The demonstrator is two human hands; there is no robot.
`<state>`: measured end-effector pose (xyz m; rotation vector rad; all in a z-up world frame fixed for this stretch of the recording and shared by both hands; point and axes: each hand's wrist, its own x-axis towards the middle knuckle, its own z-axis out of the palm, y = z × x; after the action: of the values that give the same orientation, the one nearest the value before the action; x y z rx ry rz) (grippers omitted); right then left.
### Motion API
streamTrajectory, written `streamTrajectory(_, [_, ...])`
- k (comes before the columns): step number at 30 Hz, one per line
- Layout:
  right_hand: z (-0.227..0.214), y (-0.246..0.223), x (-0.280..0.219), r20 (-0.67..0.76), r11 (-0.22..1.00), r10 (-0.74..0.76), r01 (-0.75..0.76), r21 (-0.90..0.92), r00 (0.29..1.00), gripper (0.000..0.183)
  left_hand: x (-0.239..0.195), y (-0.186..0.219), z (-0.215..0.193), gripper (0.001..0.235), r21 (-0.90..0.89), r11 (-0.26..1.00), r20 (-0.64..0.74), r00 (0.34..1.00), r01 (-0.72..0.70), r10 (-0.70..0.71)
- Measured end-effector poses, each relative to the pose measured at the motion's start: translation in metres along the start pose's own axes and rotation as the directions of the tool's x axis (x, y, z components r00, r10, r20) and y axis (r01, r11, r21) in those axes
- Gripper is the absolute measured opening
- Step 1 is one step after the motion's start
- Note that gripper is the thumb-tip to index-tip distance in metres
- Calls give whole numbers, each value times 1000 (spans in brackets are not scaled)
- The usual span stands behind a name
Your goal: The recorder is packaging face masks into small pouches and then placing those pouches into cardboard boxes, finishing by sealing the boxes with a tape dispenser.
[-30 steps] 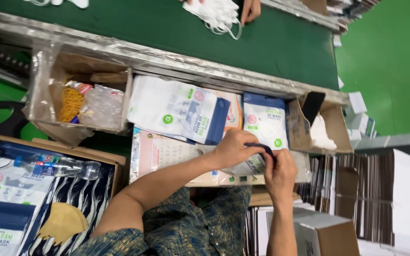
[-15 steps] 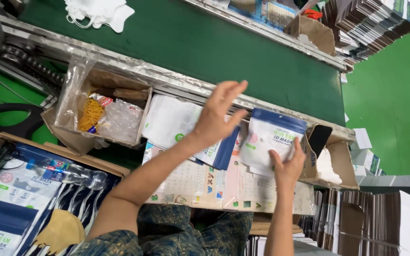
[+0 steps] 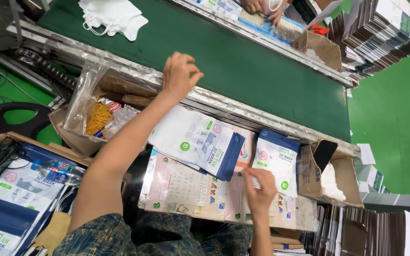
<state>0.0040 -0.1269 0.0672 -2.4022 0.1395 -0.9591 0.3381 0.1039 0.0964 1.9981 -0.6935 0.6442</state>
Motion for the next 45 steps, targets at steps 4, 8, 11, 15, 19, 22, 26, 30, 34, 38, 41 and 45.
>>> streamTrajectory(4, [29,-1,-31,54,989,-33,25,144,998,2,15,-24,11,17,125,991,-105,993,-44,57])
streamTrajectory(8, [57,3,-67,222,848,296,-362,388,929,11,9,-50,34,18,148,989,-166,985,-18,42])
streamTrajectory(11, [68,16,-84,288,762,367,-463,453,885,20,5,-51,39,14,291,953,-162,978,-83,134])
streamTrajectory(15, [70,22,-89,274,754,353,-446,482,894,22,4,-44,30,14,255,960,-125,981,-115,151])
streamTrajectory(19, [72,31,-97,247,679,388,-457,575,888,24,8,-30,16,15,172,980,-81,990,-98,114])
streamTrajectory(22, [70,29,-98,244,663,411,-472,581,878,24,5,-34,22,14,159,982,-90,989,-98,113])
streamTrajectory(26, [70,28,-96,258,683,384,-461,567,886,22,4,-60,44,16,190,975,14,993,-116,116])
streamTrajectory(30, [73,28,-94,243,695,374,-444,565,895,20,48,-27,-4,101,532,841,163,987,-100,15])
streamTrajectory(34, [66,23,-93,249,718,359,-437,541,899,19,66,-101,4,101,686,706,161,909,177,-385])
streamTrajectory(38, [70,23,-93,194,700,372,-411,583,908,20,64,-203,51,38,698,716,306,915,-29,-261])
streamTrajectory(41, [57,21,-82,63,781,236,-227,582,970,18,65,-111,28,21,459,870,286,957,-178,45])
streamTrajectory(45, [9,27,-1,-4,949,198,-191,250,980,57,1,53,15,29,-293,956,392,914,14,107])
